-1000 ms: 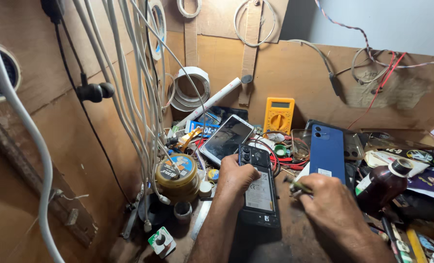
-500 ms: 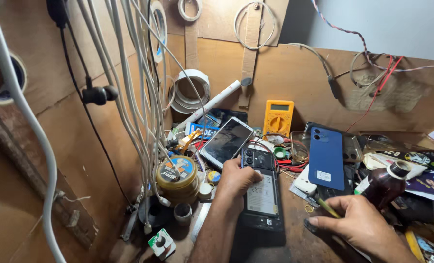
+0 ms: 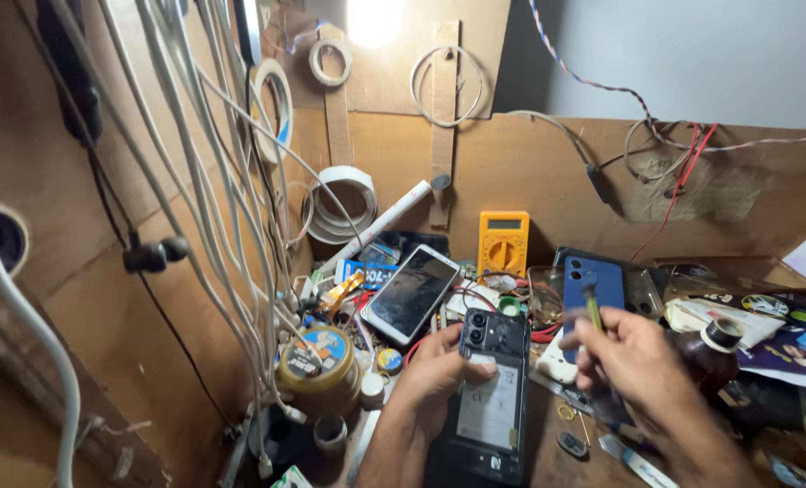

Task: The person holds a disassembled smartphone with the back cover removed, exposing the battery and internal components. Using a small screwdriver, they repeatedly probe and adjust the camera module area and surrounding connectors on the phone's motherboard.

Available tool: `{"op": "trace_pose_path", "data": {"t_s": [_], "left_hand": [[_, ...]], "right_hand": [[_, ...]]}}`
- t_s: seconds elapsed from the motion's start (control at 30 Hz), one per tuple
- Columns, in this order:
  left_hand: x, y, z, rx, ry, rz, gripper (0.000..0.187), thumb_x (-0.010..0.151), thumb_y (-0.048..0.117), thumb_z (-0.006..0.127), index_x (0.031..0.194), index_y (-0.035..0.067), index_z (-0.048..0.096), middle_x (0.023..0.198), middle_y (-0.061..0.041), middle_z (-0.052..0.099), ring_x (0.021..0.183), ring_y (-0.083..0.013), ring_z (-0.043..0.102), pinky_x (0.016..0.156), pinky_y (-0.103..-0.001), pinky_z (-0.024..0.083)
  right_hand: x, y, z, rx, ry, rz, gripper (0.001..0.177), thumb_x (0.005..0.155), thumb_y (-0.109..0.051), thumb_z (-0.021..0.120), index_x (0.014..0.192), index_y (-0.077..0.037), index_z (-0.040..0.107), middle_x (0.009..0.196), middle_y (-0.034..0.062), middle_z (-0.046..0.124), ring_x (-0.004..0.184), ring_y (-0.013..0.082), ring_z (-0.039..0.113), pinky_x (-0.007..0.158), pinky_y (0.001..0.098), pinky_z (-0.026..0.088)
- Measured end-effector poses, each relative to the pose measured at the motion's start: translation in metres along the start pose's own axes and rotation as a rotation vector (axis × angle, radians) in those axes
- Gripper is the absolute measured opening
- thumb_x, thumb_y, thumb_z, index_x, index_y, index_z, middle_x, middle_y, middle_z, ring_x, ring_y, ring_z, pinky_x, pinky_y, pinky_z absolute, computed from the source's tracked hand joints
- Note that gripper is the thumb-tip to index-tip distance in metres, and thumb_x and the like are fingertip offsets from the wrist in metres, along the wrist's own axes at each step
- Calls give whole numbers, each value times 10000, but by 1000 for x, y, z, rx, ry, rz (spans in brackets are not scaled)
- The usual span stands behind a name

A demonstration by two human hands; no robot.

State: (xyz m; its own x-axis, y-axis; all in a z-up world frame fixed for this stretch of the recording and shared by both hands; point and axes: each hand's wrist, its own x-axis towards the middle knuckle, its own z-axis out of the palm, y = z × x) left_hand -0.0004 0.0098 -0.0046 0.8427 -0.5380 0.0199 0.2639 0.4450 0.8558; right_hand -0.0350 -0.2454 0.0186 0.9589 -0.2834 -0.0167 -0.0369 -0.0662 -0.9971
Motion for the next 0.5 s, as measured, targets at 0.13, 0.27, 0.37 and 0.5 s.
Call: {"op": "trace_pose_path", "data": {"t_s": [0.13, 0.27, 0.37, 0.5], "left_hand": [[1, 4, 1, -4, 72, -81, 458, 729, -86, 678, 1173, 24, 668, 980, -81, 757, 836, -175, 721, 804, -331, 588], [4, 0, 2, -5, 38, -80, 466, 745, -87, 665, 1202, 4, 674, 995, -89, 760, 840, -177, 720, 806, -323, 585], [9, -3, -1, 19, 44, -104, 460, 750, -82, 672, 1201, 3, 685, 986, -95, 753, 824, -174, 717, 783, -314, 586], [17, -11, -5, -4, 11, -92, 399, 787, -64, 684, 1185, -54, 697, 963, -118, 743, 788, -186, 704, 765, -305, 586]], "right_hand": [[13, -6, 26, 142, 47, -119, 328, 1099, -271, 532, 1207, 29, 611, 808, 113, 636, 542, 117, 392, 415, 279, 338], [15, -17, 44, 207, 58, -195, 269, 1019, -200, 522, 1166, 19, 577, 828, 84, 639, 595, 122, 546, 500, 289, 496], [10, -23, 51, 173, 24, -297, 258, 1009, -154, 567, 1155, 58, 592, 923, 129, 737, 647, 115, 579, 568, 264, 497], [-4, -29, 56, 150, 39, -374, 259, 1008, -91, 654, 1160, 118, 643, 923, 221, 768, 716, 157, 662, 627, 260, 510]]}}
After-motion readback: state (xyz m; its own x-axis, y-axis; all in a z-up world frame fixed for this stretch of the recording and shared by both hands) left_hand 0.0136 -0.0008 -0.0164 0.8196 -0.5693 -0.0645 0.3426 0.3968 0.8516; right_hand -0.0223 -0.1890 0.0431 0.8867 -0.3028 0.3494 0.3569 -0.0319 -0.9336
